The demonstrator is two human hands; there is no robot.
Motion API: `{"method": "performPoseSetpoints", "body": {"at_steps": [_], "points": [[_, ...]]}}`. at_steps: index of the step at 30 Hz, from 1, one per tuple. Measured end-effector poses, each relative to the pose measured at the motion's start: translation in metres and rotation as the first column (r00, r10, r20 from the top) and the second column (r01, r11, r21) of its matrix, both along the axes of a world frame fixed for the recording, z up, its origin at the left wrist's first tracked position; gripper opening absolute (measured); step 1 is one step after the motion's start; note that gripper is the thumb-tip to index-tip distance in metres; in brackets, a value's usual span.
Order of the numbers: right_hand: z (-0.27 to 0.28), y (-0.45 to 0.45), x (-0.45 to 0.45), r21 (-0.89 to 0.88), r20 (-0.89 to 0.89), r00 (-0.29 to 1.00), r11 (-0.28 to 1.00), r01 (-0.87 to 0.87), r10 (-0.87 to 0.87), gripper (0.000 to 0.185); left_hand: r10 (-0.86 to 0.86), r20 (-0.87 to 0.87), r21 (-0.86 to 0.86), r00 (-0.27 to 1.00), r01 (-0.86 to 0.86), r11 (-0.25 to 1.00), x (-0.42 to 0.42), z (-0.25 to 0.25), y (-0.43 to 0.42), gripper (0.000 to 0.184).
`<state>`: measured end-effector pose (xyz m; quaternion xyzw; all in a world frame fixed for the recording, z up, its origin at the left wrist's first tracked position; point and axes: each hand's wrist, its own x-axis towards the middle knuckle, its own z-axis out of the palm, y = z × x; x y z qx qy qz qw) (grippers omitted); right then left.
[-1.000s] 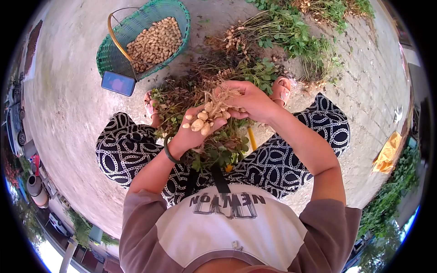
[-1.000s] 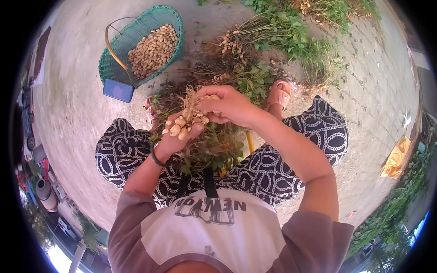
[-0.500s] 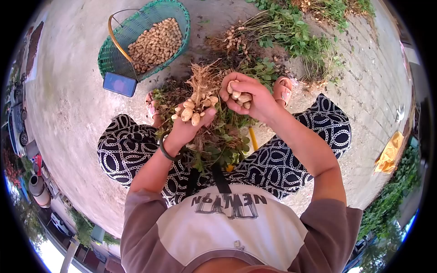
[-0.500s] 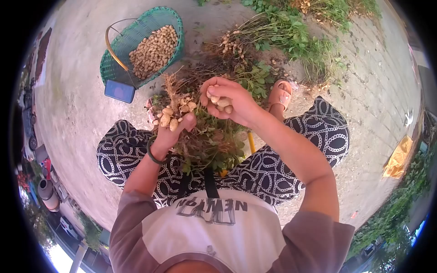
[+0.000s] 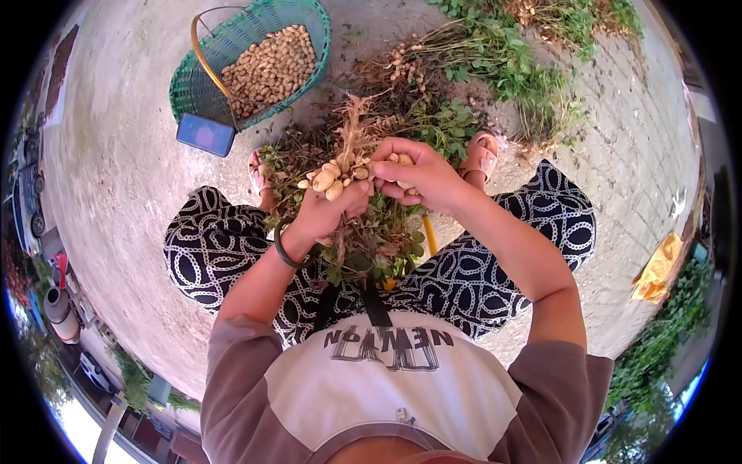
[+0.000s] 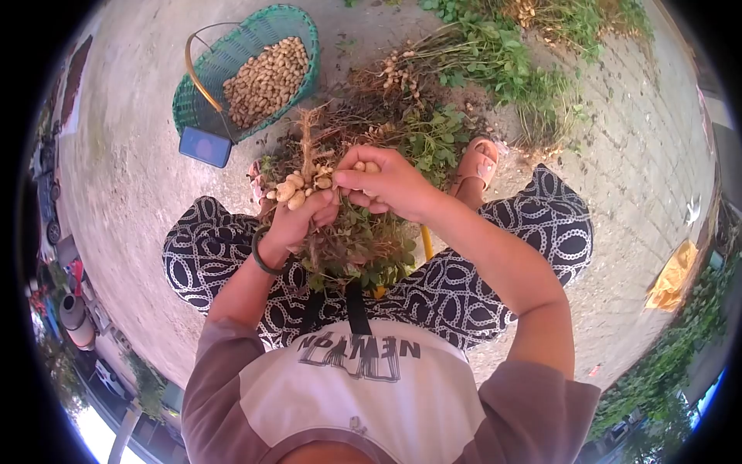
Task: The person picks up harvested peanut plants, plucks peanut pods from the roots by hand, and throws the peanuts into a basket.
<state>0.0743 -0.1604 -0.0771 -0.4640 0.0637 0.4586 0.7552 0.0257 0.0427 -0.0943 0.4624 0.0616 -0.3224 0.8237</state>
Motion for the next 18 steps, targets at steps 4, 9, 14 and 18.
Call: {"method": "performPoseSetpoints", "body": {"at_steps": [4, 9, 14, 18], "points": [[-0.003, 0.003, -0.002, 0.134, -0.169, 0.981, 0.985, 0.113, -0.089, 0.017, 0.025, -0.114, -0.168, 0.993, -0.045, 0.985, 0.0, -0.001, 0.007, 0.013], [-0.013, 0.013, 0.022, 0.089, -0.15, 0.967, 0.972, 0.219, -0.204, 0.017, 0.159, -0.078, -0.153, 0.984, -0.17, 0.974, -0.002, -0.01, 0.002, 0.015], [-0.021, 0.062, 0.093, -0.223, -0.007, 0.996, 0.971, 0.084, -0.088, 0.019, 0.43, -0.109, -0.204, 0.896, -0.444, 0.873, -0.002, -0.016, 0.0, 0.007], [-0.01, 0.122, 0.164, -0.101, 0.121, 0.988, 0.989, 0.104, -0.092, 0.042, 0.453, -0.133, -0.217, 0.881, -0.472, 0.854, 0.002, -0.02, 0.006, 0.004]]}}
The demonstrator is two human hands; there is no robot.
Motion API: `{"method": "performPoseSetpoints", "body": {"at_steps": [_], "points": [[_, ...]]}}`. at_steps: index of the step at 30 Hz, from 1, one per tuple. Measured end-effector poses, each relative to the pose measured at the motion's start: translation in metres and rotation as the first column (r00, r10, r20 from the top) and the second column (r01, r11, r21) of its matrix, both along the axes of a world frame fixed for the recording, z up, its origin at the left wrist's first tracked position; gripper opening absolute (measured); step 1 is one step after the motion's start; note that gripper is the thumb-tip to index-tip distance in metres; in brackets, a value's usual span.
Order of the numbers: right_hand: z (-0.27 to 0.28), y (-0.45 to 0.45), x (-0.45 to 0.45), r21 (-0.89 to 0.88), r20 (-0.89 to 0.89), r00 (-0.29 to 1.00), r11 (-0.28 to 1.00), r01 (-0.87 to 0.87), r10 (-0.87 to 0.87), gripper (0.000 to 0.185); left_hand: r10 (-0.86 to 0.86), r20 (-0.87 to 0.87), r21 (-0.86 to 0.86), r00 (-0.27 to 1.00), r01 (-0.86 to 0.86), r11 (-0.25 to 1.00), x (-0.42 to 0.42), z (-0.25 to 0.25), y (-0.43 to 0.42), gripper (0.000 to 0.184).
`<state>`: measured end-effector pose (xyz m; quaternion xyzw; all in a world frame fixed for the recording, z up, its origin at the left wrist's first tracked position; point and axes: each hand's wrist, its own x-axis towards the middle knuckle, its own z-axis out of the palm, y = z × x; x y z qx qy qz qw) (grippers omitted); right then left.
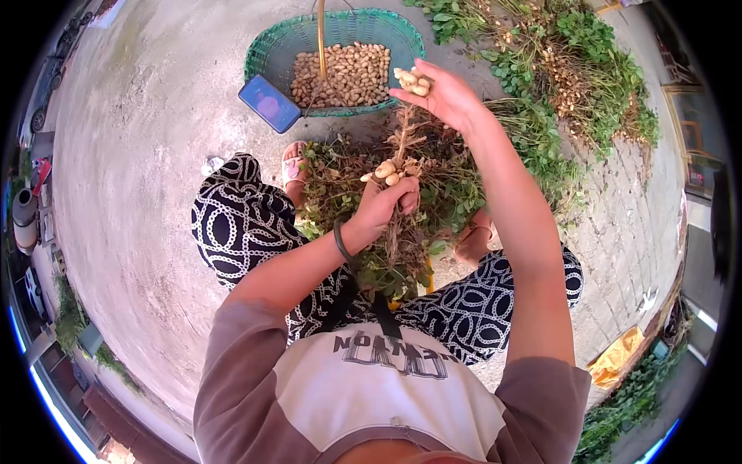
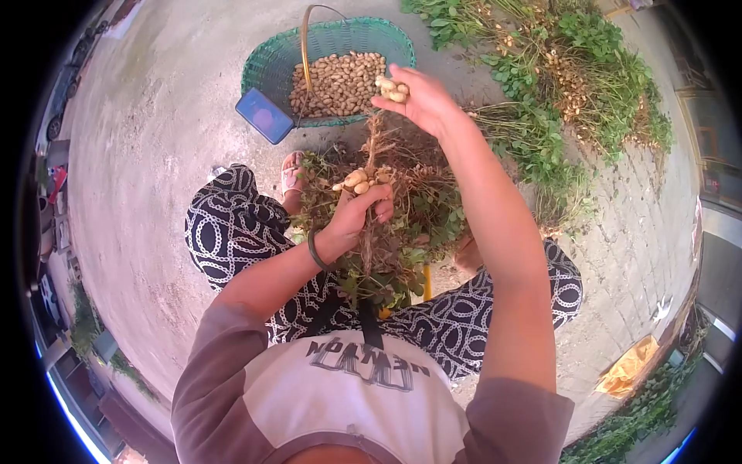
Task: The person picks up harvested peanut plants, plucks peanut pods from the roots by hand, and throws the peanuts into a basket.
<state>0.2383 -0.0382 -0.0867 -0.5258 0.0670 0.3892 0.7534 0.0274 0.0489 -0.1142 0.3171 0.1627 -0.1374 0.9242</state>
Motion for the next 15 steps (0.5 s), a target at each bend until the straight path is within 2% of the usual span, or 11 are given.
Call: {"method": "performPoseSetpoints", "body": {"at_steps": [2, 5, 8, 12, 14, 15], "points": [[0.019, 0.009, 0.006, -0.136, 0.038, 0.987, 0.978, 0.159, -0.156, 0.045, -0.009, 0.0, -0.01, 1.0, 0.009, 1.0, 0.001, 0.003, 0.002, 0.005], [0.028, -0.011, -0.006, -0.139, 0.284, 0.935, 0.956, 0.26, -0.213, 0.035, -0.032, 0.028, -0.013, 0.999, 0.033, 0.999, 0.003, 0.009, 0.003, 0.009], [0.044, -0.054, -0.043, -0.218, 0.401, 0.91, 0.955, 0.202, -0.101, 0.025, -0.041, 0.058, -0.008, 0.997, 0.042, 0.999, 0.002, 0.012, 0.001, 0.008], [0.055, -0.098, -0.103, -0.278, 0.446, 0.87, 0.956, -0.091, 0.212, 0.016, -0.149, 0.089, 0.072, 0.985, 0.143, 0.987, 0.002, 0.006, 0.002, 0.008], [0.054, -0.101, -0.124, -0.411, 0.545, 0.767, 0.905, -0.108, 0.338, 0.015, -0.209, 0.112, 0.063, 0.971, 0.203, 0.977, 0.002, 0.004, -0.001, 0.009], [0.052, -0.101, -0.13, -0.437, 0.655, 0.661, 0.897, -0.065, 0.367, 0.016, -0.228, 0.115, 0.088, 0.967, 0.219, 0.972, 0.002, 0.006, -0.003, 0.008]]}}
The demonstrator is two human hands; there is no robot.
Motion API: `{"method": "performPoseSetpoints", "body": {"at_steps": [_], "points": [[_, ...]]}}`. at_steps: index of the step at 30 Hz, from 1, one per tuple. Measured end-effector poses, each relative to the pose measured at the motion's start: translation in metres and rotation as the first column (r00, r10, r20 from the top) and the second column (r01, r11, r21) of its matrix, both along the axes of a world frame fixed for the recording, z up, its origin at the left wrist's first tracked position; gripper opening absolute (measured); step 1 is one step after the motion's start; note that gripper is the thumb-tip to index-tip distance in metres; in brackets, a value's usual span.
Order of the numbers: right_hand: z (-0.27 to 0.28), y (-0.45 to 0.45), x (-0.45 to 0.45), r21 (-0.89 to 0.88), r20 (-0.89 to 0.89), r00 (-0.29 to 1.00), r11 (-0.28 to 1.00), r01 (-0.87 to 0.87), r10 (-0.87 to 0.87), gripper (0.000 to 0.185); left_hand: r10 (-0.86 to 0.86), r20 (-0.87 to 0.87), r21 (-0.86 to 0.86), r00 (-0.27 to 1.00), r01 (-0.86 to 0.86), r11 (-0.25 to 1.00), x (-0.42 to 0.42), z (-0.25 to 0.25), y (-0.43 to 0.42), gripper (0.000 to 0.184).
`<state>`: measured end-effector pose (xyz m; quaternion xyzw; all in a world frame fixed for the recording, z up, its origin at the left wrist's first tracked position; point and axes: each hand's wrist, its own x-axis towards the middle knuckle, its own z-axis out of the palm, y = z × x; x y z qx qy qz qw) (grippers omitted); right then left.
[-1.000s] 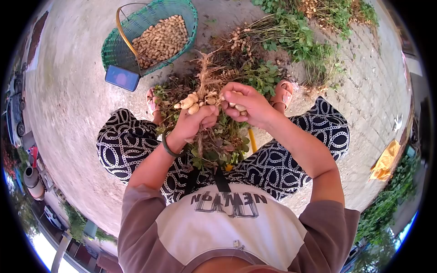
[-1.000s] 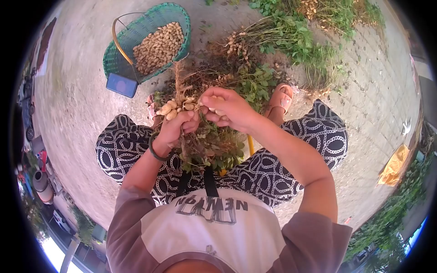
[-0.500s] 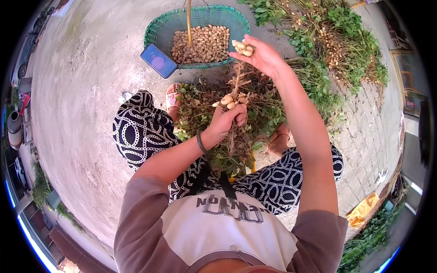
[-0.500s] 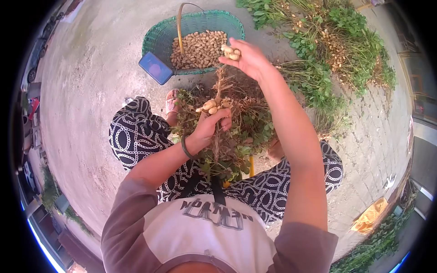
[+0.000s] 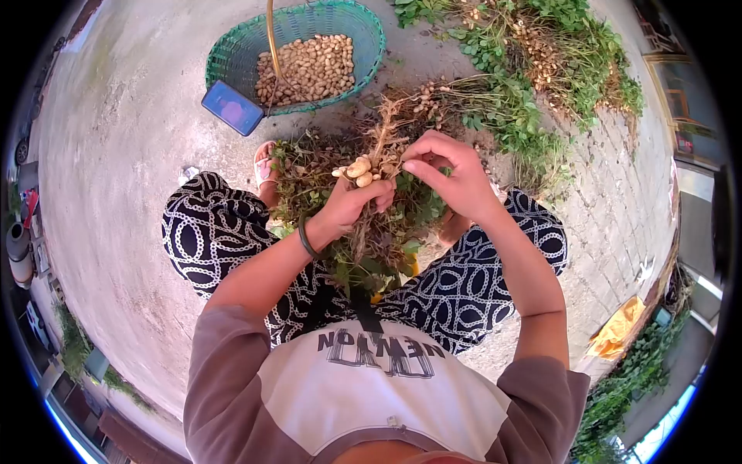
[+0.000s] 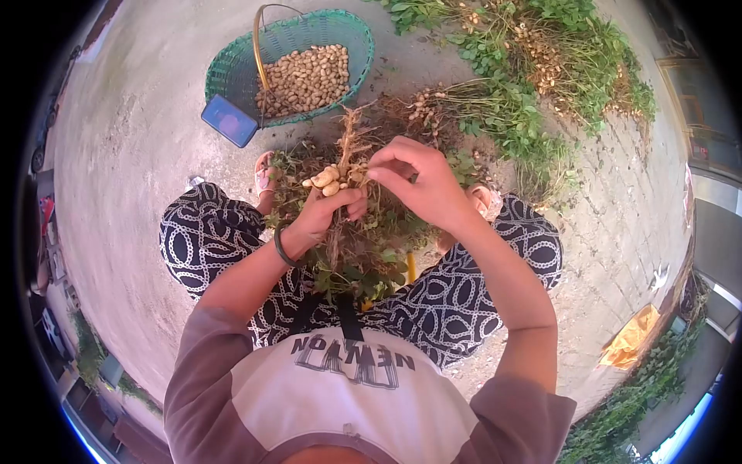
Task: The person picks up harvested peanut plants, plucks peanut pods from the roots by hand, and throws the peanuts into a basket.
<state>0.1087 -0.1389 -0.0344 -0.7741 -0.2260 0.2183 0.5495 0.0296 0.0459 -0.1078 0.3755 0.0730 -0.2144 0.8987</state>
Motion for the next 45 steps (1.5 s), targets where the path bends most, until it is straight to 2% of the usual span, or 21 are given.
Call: {"method": "performPoseSetpoints", "body": {"at_steps": [1, 2, 5, 8, 11, 12, 15, 18, 21, 23, 24, 25, 27, 28, 30, 31, 32, 35, 39, 42, 45], "points": [[-0.002, 0.001, -0.004, -0.016, 0.157, 0.987, 0.999, -0.032, 0.034, 0.018, -0.012, 0.007, 0.026, 1.0, 0.012, 1.0, 0.0, 0.003, -0.002, 0.008], [0.004, 0.003, -0.008, -0.144, 0.177, 0.982, 0.989, -0.041, 0.067, 0.022, -0.028, 0.019, 0.034, 0.999, 0.027, 0.999, 0.001, 0.003, -0.002, 0.008], [-0.004, -0.006, -0.013, -0.187, 0.099, 0.993, 0.981, -0.04, 0.059, 0.025, -0.099, 0.052, 0.084, 0.994, 0.094, 0.992, -0.002, 0.004, -0.005, 0.006], [-0.008, -0.016, -0.017, -0.133, 0.106, 0.994, 0.991, 0.012, 0.003, 0.022, -0.134, 0.088, 0.235, 0.987, 0.11, 0.966, -0.001, 0.008, -0.014, 0.004], [-0.008, -0.019, -0.022, -0.123, 0.113, 0.993, 0.992, 0.026, -0.012, 0.018, -0.161, 0.131, 0.225, 0.978, 0.129, 0.966, 0.001, 0.003, -0.017, 0.004], [-0.008, -0.02, -0.022, -0.124, 0.118, 0.993, 0.992, 0.02, -0.005, 0.017, -0.116, 0.064, 0.182, 0.991, 0.103, 0.978, 0.001, 0.01, -0.019, 0.005], [-0.015, -0.021, -0.023, 0.002, 0.221, 0.975, 1.0, -0.003, 0.002, 0.019, -0.082, -0.014, 0.093, 0.997, 0.083, 0.992, 0.002, 0.012, -0.019, 0.006], [-0.017, -0.018, -0.03, 0.085, 0.168, 0.984, 0.995, 0.05, -0.064, 0.011, -0.108, 0.008, 0.078, 0.994, 0.107, 0.991, 0.0, 0.009, -0.018, 0.007], [-0.031, -0.017, -0.033, 0.296, -0.243, 0.958, 0.929, 0.22, -0.15, 0.015, -0.063, -0.037, 0.028, 0.997, 0.064, 0.998, -0.003, 0.01, -0.016, 0.007], [-0.031, -0.026, -0.02, 0.394, -0.515, 0.841, 0.825, 0.406, -0.168, 0.016, -0.036, -0.04, 0.027, 0.999, 0.037, 0.999, -0.004, 0.008, -0.015, 0.008], [-0.029, -0.03, -0.015, 0.417, -0.636, 0.757, 0.759, 0.5, -0.15, 0.017, -0.038, -0.018, 0.048, 0.999, 0.039, 0.998, -0.005, 0.003, -0.014, 0.008], [-0.025, -0.031, -0.014, 0.462, -0.665, 0.745, 0.756, 0.464, -0.051, 0.017, -0.041, 0.004, 0.071, 0.999, 0.041, 0.997, -0.005, 0.0, -0.012, 0.009], [-0.01, -0.031, -0.013, 0.552, -0.7, 0.699, 0.733, 0.398, 0.147, 0.019, -0.03, 0.095, 0.434, 0.995, -0.015, 0.901, -0.001, 0.002, -0.016, 0.011], [-0.008, -0.026, -0.017, 0.512, -0.67, 0.736, 0.776, 0.369, 0.092, 0.025, -0.035, 0.139, 0.593, 0.99, -0.055, 0.804, 0.0, 0.003, -0.018, 0.013], [-0.019, -0.025, -0.024, 0.285, -0.337, 0.941, 0.95, 0.128, -0.025, 0.033, -0.057, 0.221, 0.63, 0.974, -0.098, 0.77, 0.001, 0.002, -0.017, 0.018], [-0.022, -0.025, -0.028, 0.122, -0.137, 0.99, 0.992, 0.044, -0.027, 0.038, -0.07, 0.261, 0.647, 0.963, -0.121, 0.753, 0.001, 0.001, -0.017, 0.021], [-0.013, -0.021, -0.032, 0.005, -0.092, 0.996, 1.0, 0.018, -0.018, 0.053, -0.128, 0.294, 0.683, 0.947, -0.115, 0.721, 0.002, 0.001, -0.016, 0.023], [-0.015, -0.012, -0.036, -0.212, 0.073, 0.997, 0.977, 0.006, 0.01, 0.058, -0.175, 0.313, 0.697, 0.934, -0.1, 0.71, 0.001, 0.0, -0.02, 0.025], [-0.015, -0.009, -0.034, -0.329, 0.327, 0.945, 0.938, 0.107, 0.007, 0.062, -0.153, 0.247, 0.659, 0.957, -0.05, 0.75, 0.001, 0.008, -0.02, 0.022], [-0.027, -0.007, -0.035, -0.237, 0.305, 0.951, 0.963, 0.126, -0.049, 0.05, -0.122, 0.209, 0.553, 0.97, -0.015, 0.833, 0.0, 0.008, -0.022, 0.019], [-0.036, 0.0, -0.037, -0.127, 0.486, 0.874, 0.989, 0.074, -0.003, 0.036, -0.165, 0.198, 0.572, 0.966, 0.023, 0.82, -0.003, 0.005, -0.023, 0.018]]}}
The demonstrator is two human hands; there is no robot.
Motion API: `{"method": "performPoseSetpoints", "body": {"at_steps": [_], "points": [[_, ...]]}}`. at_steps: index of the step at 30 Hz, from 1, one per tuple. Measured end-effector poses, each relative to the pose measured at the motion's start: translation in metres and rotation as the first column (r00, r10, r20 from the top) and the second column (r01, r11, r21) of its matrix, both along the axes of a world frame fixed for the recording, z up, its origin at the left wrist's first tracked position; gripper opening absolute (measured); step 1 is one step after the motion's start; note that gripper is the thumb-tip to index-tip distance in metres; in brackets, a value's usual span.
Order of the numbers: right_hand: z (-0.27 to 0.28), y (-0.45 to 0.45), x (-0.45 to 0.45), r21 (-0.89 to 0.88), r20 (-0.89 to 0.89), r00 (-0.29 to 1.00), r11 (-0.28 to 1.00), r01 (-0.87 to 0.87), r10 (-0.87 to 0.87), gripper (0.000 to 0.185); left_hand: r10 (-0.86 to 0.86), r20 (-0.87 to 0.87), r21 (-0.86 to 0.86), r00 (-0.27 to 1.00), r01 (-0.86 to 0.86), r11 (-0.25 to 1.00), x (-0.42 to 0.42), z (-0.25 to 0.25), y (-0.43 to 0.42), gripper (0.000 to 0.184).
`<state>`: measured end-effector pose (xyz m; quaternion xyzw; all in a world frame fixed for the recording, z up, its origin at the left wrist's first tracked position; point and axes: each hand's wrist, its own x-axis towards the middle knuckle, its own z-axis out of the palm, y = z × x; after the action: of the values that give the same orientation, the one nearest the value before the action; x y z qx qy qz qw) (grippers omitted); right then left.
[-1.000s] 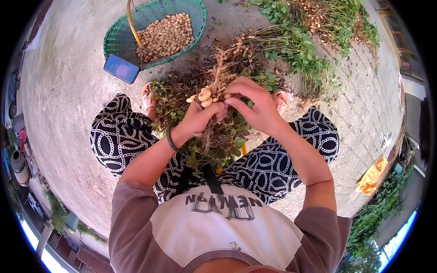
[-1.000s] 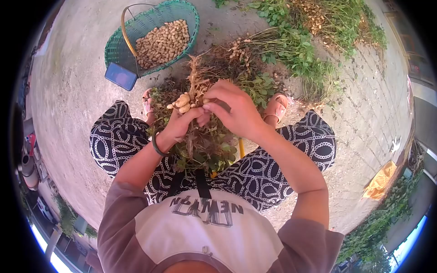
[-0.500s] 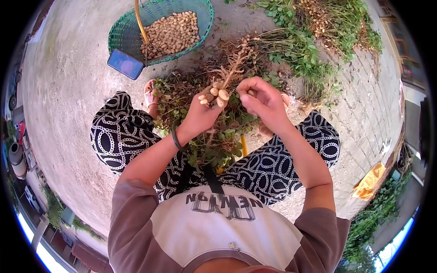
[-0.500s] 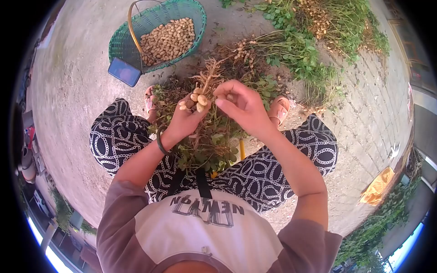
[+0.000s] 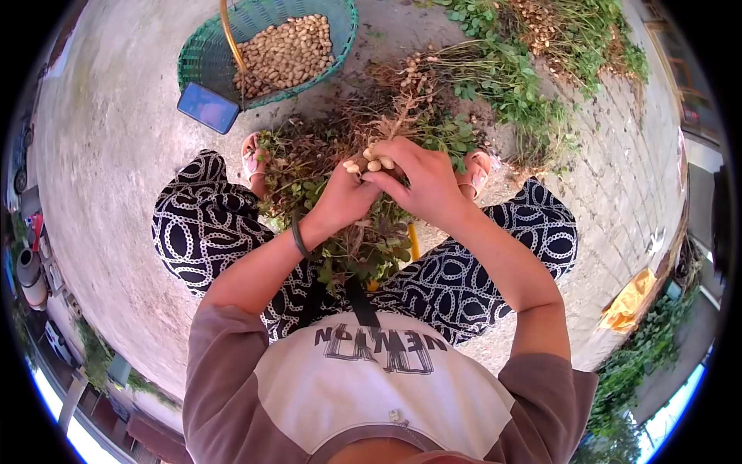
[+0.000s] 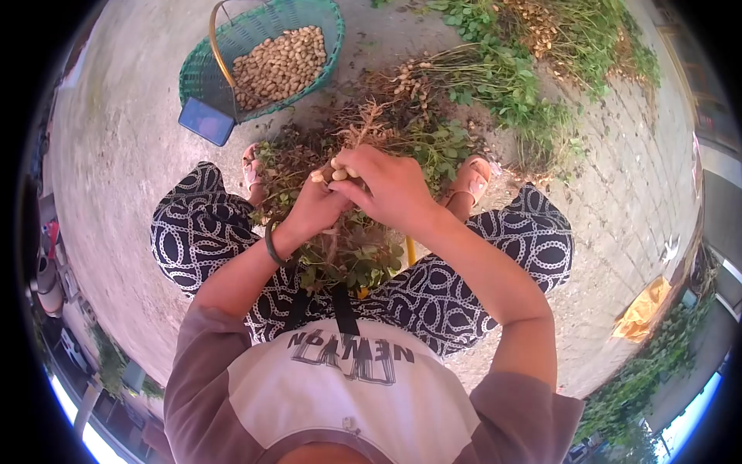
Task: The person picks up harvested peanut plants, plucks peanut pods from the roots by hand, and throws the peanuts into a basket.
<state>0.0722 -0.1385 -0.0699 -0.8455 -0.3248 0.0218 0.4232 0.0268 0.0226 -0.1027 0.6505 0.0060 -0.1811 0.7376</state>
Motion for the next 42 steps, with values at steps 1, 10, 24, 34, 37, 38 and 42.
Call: {"method": "performPoseSetpoints", "body": {"at_steps": [1, 10, 24, 34, 37, 38, 42], "points": [[-0.001, 0.0, 0.002, -0.016, 0.007, 1.0, 1.0, -0.027, 0.027, 0.031, -0.004, 0.002, 0.007, 1.0, 0.004, 1.0, -0.001, -0.002, 0.001, 0.017], [0.016, -0.011, 0.012, 0.513, -0.821, 0.461, 0.789, 0.338, 0.336, 0.019, 0.048, -0.405, -0.114, 0.913, -0.102, 0.988, 0.008, 0.003, 0.009, 0.017], [0.004, -0.007, 0.0, -0.016, -0.079, 0.992, 0.994, -0.104, 0.102, 0.023, -0.088, 0.282, 0.527, 0.955, -0.078, 0.846, 0.003, -0.013, 0.005, 0.023], [-0.003, -0.005, -0.004, 0.009, -0.034, 0.999, 1.0, -0.028, 0.028, 0.022, -0.071, 0.256, 0.522, 0.964, -0.076, 0.85, 0.003, -0.006, 0.003, 0.026], [0.001, -0.001, -0.008, 0.222, -0.185, 0.964, 0.948, 0.23, -0.19, 0.015, -0.063, 0.243, 0.524, 0.968, -0.077, 0.848, 0.0, -0.008, 0.003, 0.029], [0.009, -0.006, -0.005, 0.339, -0.428, 0.899, 0.906, 0.255, -0.093, 0.013, -0.075, 0.266, 0.564, 0.961, -0.092, 0.821, -0.001, -0.003, 0.002, 0.029], [0.047, -0.033, 0.018, 0.653, -0.746, 0.514, 0.614, 0.443, 0.423, 0.013, -0.183, 0.353, 0.701, 0.917, -0.13, 0.701, -0.002, 0.004, 0.006, 0.032]]}}
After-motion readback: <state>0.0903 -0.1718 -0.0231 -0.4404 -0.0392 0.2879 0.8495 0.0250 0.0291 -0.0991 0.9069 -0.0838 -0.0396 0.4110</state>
